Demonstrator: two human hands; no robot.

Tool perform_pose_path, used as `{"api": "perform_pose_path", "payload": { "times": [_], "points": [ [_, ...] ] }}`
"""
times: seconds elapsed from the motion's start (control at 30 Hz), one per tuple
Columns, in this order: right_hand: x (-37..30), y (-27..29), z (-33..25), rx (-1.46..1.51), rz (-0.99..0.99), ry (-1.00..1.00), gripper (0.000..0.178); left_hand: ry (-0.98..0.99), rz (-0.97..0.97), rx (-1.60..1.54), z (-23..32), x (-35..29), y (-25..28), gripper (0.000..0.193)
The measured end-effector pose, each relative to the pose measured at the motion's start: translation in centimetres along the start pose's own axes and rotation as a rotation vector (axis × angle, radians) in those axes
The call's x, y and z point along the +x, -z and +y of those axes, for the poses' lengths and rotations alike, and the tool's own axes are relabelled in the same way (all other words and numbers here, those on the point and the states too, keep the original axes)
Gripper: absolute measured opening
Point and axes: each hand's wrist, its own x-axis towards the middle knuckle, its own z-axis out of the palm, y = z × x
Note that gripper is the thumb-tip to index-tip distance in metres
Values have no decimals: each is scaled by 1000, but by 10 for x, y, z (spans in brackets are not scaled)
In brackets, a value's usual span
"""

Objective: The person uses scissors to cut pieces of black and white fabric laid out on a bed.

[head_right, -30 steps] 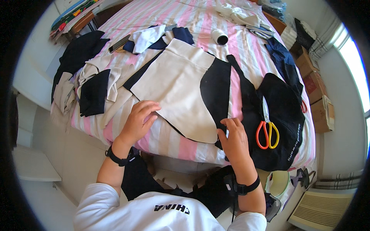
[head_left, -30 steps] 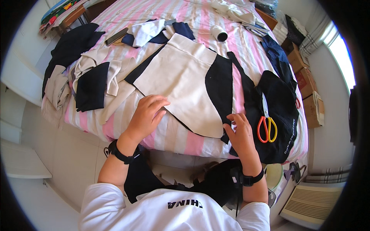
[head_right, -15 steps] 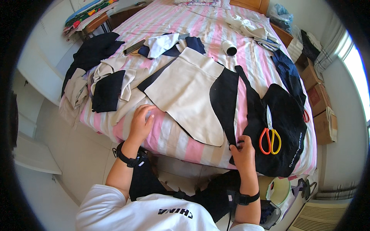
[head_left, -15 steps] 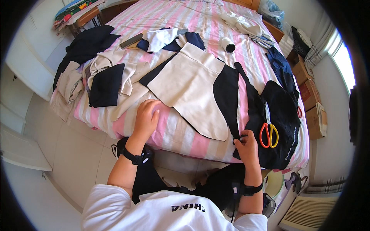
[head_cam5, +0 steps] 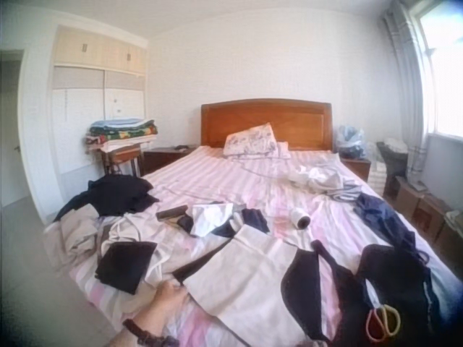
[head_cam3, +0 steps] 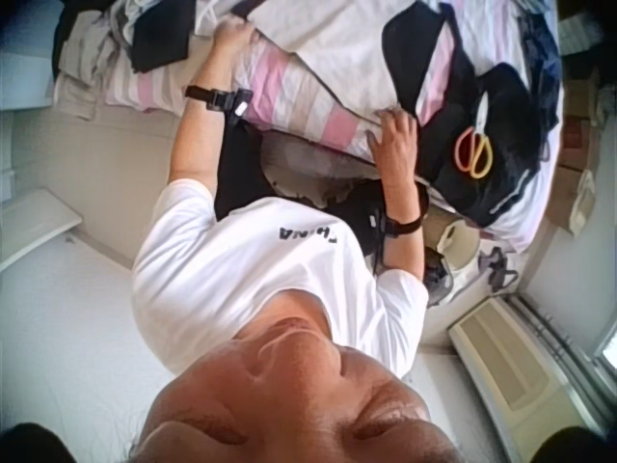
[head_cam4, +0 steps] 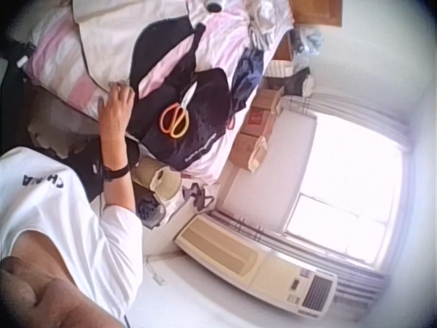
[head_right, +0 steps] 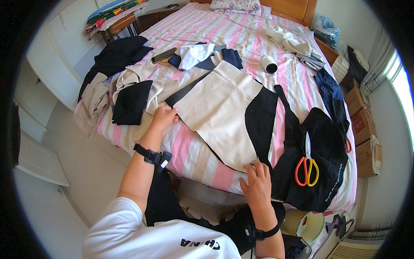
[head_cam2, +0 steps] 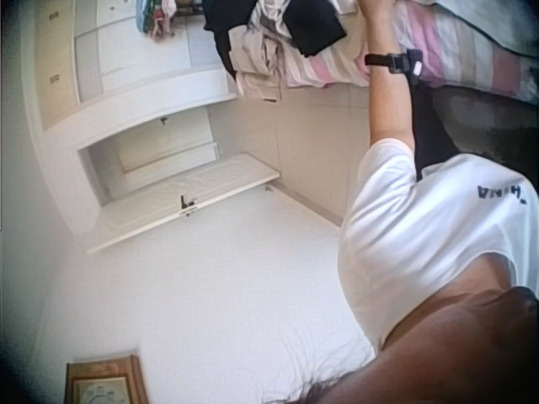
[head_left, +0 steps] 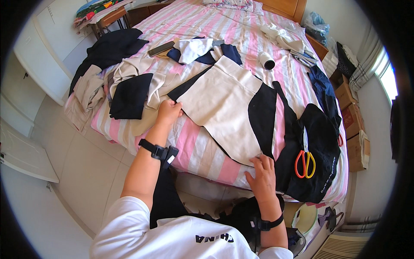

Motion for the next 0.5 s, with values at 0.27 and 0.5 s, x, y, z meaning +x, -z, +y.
{"api": "perform_pose_path", "payload": {
  "times": [0.27, 0.5],
  "points": [
    [7, -19, 11, -122, 73, 139, 26, -101, 71, 37, 19, 13, -13, 16],
    [8, -22, 18, -191, 76, 202, 21, -421, 185, 499, 6, 42, 4, 18]
  ]
}}
